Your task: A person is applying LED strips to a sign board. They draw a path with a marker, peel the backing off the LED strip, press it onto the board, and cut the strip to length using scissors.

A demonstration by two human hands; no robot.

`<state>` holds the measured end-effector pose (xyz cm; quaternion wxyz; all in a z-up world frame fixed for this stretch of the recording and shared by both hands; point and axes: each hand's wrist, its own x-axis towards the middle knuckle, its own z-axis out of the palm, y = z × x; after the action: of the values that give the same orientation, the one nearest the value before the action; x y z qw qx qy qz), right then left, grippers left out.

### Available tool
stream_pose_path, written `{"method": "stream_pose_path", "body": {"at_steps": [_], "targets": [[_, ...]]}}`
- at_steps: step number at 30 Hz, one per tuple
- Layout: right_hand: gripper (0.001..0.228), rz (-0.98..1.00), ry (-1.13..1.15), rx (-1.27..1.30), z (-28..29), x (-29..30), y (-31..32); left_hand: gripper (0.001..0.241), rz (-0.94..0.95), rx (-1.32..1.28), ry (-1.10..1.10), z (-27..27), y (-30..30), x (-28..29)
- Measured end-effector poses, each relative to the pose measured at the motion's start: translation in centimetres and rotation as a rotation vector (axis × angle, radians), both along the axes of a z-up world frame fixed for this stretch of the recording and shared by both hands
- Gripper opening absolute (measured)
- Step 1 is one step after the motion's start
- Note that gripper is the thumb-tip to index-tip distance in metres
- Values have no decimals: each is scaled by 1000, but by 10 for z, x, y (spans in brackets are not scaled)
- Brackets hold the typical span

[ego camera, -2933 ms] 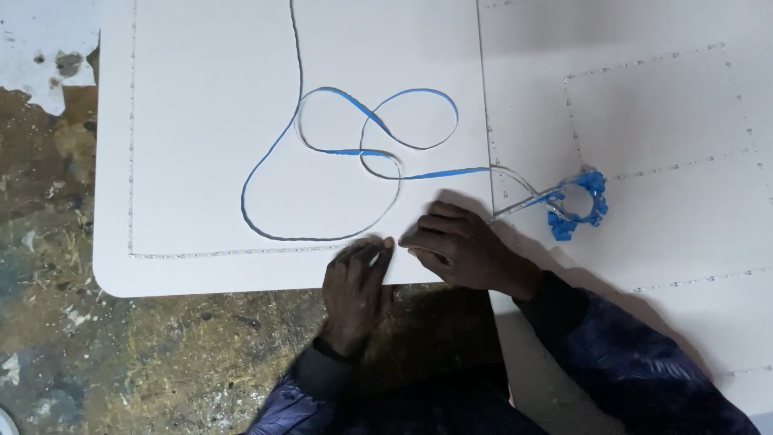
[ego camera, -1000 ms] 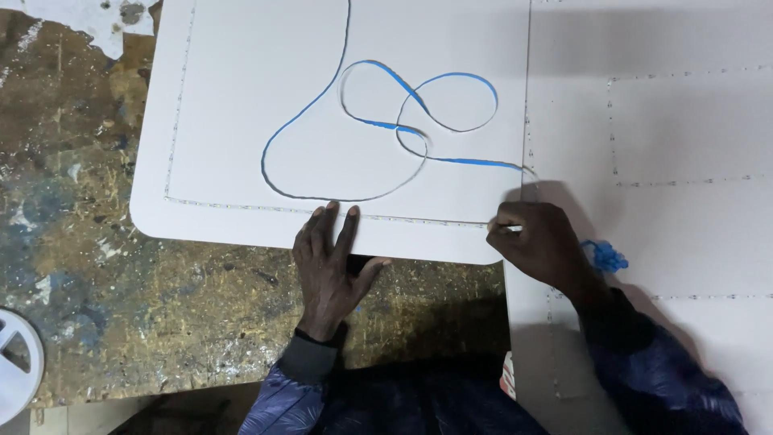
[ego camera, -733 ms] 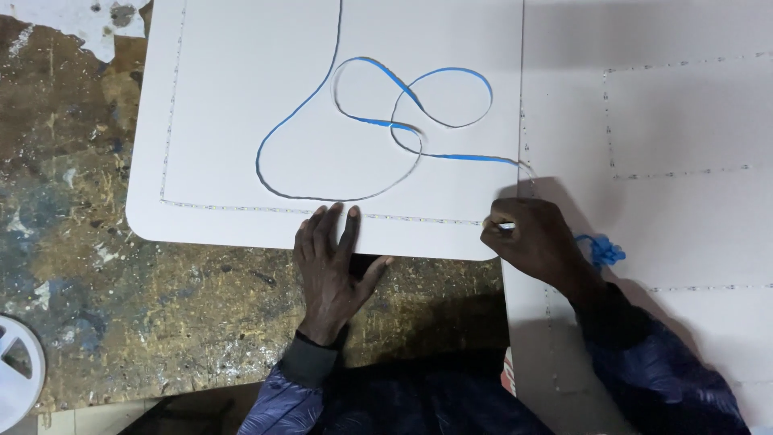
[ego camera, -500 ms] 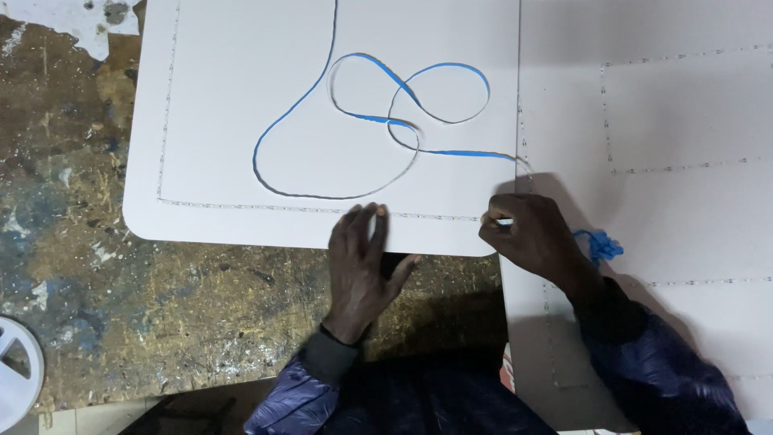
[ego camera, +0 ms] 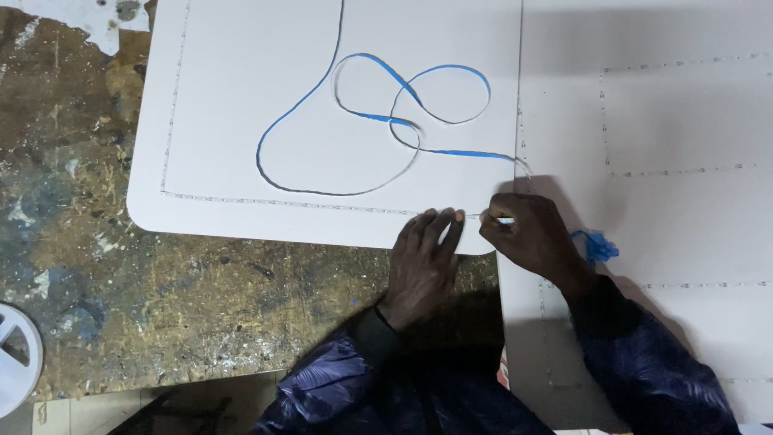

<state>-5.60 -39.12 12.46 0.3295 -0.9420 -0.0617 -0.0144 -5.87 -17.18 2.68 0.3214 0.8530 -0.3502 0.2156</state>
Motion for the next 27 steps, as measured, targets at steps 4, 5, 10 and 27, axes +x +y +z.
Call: {"method": "stream_pose_path", "body": {"at_steps": [4,5,10,27], "targets": [[24,3,-29,64,19,4,9,68,-73,-71,84,6,8,3],[24,-2,-29,74,18,4,8,68,-58,-79,104,11,12,4],[24,-11,-30,91,22,5,7,60,8,-75,148,10,41,12],[20,-57,52,82,18,8,0,75,-104,104,65,31,15,7]]}}
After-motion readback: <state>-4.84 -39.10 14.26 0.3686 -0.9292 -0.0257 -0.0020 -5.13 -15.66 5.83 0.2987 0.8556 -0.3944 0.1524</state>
